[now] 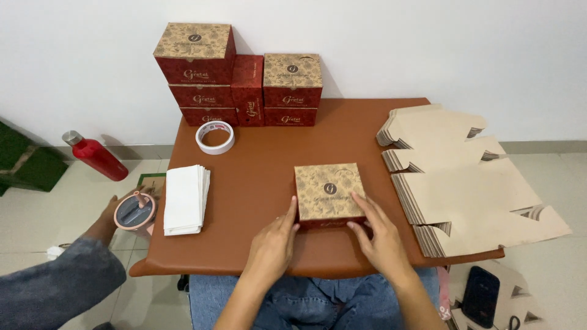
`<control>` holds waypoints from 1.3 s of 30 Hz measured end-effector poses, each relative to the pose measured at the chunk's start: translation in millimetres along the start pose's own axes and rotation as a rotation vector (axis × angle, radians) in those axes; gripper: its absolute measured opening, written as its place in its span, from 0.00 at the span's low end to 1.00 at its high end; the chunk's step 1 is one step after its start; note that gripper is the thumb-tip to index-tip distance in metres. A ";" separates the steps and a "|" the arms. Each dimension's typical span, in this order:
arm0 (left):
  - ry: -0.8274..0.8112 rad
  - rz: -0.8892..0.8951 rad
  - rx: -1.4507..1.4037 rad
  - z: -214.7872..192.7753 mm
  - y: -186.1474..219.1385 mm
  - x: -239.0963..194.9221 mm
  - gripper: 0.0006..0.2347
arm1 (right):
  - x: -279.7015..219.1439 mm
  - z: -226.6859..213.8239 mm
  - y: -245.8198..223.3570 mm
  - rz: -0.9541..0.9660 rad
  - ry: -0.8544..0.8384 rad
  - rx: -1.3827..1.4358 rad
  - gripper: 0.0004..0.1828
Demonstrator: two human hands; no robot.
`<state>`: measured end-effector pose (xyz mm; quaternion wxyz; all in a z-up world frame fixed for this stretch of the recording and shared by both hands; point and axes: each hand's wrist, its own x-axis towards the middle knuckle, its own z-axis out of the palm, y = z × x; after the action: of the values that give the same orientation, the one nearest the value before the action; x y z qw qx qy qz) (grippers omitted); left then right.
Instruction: Assembling a decorative cardboard box from a flat template by folding and tucking flaps.
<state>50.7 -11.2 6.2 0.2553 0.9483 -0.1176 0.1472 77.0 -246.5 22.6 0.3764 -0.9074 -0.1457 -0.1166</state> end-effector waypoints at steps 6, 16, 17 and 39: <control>-0.327 -0.168 -0.245 -1.3 17.3 54.3 0.32 | 32.2 -14.5 -21.1 0.283 -0.011 0.152 0.43; -0.211 -0.363 -0.882 106.7 -1.1 150.5 0.23 | 107.9 -1.0 21.2 -0.058 0.495 -0.029 0.24; -0.189 -0.404 -0.884 117.4 -2.2 161.7 0.22 | 122.2 2.4 23.7 -0.095 0.498 -0.086 0.23; -0.067 -0.547 -1.782 110.8 -3.4 221.2 0.33 | 246.4 80.1 71.5 -0.156 0.302 0.173 0.57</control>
<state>281.6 -98.6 -11.9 0.9110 0.4012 0.0331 -0.0899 339.6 -193.7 0.1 0.4603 -0.8299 -0.1669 -0.2676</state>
